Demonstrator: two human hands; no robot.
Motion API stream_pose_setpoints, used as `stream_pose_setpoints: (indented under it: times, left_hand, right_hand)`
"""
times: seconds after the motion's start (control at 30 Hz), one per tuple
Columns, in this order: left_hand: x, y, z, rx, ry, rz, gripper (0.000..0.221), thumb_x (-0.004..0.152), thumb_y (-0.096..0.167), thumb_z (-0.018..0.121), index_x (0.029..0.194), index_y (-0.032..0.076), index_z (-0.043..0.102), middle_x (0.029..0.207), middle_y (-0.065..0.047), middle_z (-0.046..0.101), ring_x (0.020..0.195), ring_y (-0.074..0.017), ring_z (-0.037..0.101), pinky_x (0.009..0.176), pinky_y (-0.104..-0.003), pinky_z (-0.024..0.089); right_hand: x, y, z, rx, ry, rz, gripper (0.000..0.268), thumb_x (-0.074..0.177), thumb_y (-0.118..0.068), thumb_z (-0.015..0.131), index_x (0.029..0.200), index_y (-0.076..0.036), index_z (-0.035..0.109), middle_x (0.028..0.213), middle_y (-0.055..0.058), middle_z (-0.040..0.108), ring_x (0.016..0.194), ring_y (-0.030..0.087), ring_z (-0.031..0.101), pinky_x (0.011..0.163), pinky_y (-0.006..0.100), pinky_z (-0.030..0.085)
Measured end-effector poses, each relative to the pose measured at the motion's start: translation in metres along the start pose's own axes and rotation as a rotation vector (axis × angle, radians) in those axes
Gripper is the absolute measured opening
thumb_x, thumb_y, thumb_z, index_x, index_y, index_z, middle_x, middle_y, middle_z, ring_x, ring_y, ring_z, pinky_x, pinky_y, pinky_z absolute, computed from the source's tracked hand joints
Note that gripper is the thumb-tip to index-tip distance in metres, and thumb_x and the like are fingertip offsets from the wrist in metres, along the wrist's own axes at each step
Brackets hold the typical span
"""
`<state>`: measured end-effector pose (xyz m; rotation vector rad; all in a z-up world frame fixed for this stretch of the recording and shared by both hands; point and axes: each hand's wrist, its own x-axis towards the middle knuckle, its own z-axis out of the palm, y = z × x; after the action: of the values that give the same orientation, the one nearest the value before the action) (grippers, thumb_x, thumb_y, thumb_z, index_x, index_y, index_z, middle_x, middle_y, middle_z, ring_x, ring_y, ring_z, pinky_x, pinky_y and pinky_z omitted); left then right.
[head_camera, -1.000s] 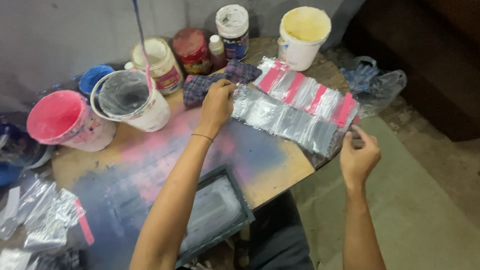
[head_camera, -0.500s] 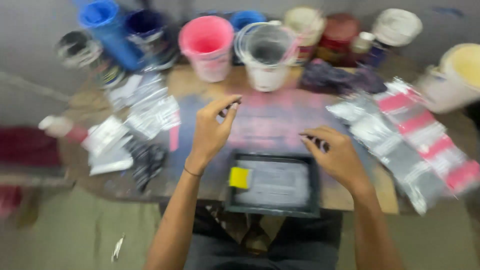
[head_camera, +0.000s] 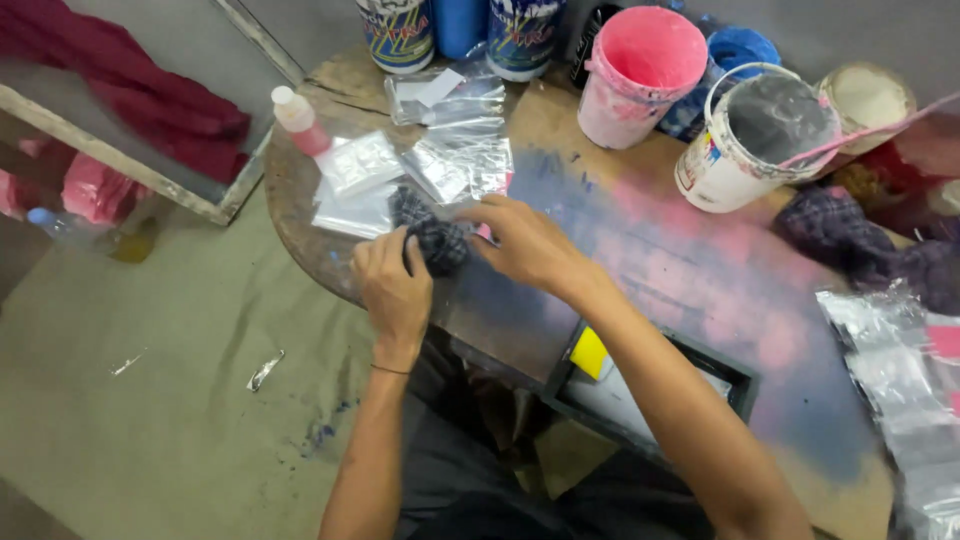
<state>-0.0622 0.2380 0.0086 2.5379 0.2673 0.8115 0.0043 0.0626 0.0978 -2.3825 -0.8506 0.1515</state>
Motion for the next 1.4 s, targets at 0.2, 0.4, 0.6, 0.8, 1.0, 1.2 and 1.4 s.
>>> stream_pose_setpoints:
  times: [0.2, 0.4, 0.6, 0.8, 1.0, 1.2, 1.4]
  left_hand:
    - [-0.005, 0.041, 0.002, -0.511, -0.063, 0.066, 0.023, 0.105, 0.016, 0.055, 0.085, 0.011, 0.065, 0.071, -0.005, 0.057, 0.072, -0.0326, 0.063, 0.068, -0.036, 0.050]
    - [-0.010, 0.077, 0.005, -0.588, -0.053, -0.011, 0.015, 0.099, 0.007, 0.062, 0.105, 0.002, 0.074, 0.097, -0.018, 0.075, 0.093, -0.0354, 0.073, 0.082, -0.041, 0.057]
    - [-0.009, 0.093, 0.021, -0.640, -0.355, 0.006, 0.015, 0.099, 0.012, 0.062, 0.103, 0.011, 0.077, 0.092, -0.009, 0.077, 0.090, -0.0252, 0.076, 0.083, -0.035, 0.058]
    - [-0.009, 0.096, 0.027, -0.692, -0.363, -0.010, 0.015, 0.098, 0.008, 0.062, 0.102, 0.008, 0.077, 0.082, -0.008, 0.076, 0.080, -0.0250, 0.075, 0.074, -0.034, 0.059]
    - [-0.008, 0.094, 0.024, -0.709, -0.345, -0.051, 0.016, 0.099, 0.009, 0.061, 0.102, 0.011, 0.077, 0.079, -0.005, 0.075, 0.079, -0.0203, 0.074, 0.072, -0.034, 0.059]
    - [-0.007, 0.095, 0.024, -0.708, -0.318, -0.068, 0.016, 0.099, 0.008, 0.062, 0.102, 0.010, 0.078, 0.080, -0.009, 0.077, 0.082, -0.0254, 0.075, 0.076, -0.038, 0.059]
    - [-0.005, 0.097, 0.022, -0.705, -0.321, -0.067, 0.015, 0.098, 0.007, 0.062, 0.101, 0.009, 0.077, 0.079, -0.010, 0.076, 0.080, -0.0269, 0.075, 0.076, -0.038, 0.059]
  right_hand:
    - [-0.009, 0.012, 0.012, 0.218, -0.040, -0.125, 0.052, 0.076, -0.015, 0.077, 0.127, -0.010, 0.066, 0.117, 0.019, 0.070, 0.114, 0.045, 0.064, 0.098, 0.054, 0.053]
    - [-0.048, 0.094, 0.020, 0.009, -0.117, 0.227, 0.034, 0.071, -0.012, 0.083, 0.105, -0.012, 0.077, 0.099, 0.015, 0.077, 0.103, 0.039, 0.072, 0.089, 0.048, 0.058]
    - [-0.115, 0.175, -0.043, -0.207, -0.008, 0.434, 0.030, 0.070, -0.015, 0.086, 0.096, -0.003, 0.079, 0.089, 0.024, 0.077, 0.095, 0.043, 0.073, 0.084, 0.050, 0.057]
    - [-0.175, 0.238, -0.058, -0.196, 0.187, 0.645, 0.030, 0.066, -0.024, 0.089, 0.094, -0.023, 0.078, 0.092, 0.007, 0.078, 0.097, 0.031, 0.074, 0.083, 0.045, 0.057]
    - [-0.096, 0.158, -0.021, -0.013, 0.056, 0.194, 0.038, 0.061, -0.003, 0.088, 0.097, 0.000, 0.078, 0.095, 0.026, 0.076, 0.103, 0.048, 0.069, 0.091, 0.054, 0.054]
    - [-0.053, 0.113, -0.010, -0.105, -0.283, 0.288, 0.047, 0.059, -0.026, 0.095, 0.100, -0.013, 0.078, 0.100, 0.013, 0.077, 0.103, 0.037, 0.073, 0.089, 0.049, 0.059]
    - [-0.061, 0.162, -0.030, -0.190, -0.317, 0.465, 0.058, 0.053, -0.031, 0.101, 0.104, -0.013, 0.079, 0.102, 0.014, 0.078, 0.106, 0.035, 0.074, 0.087, 0.047, 0.060]
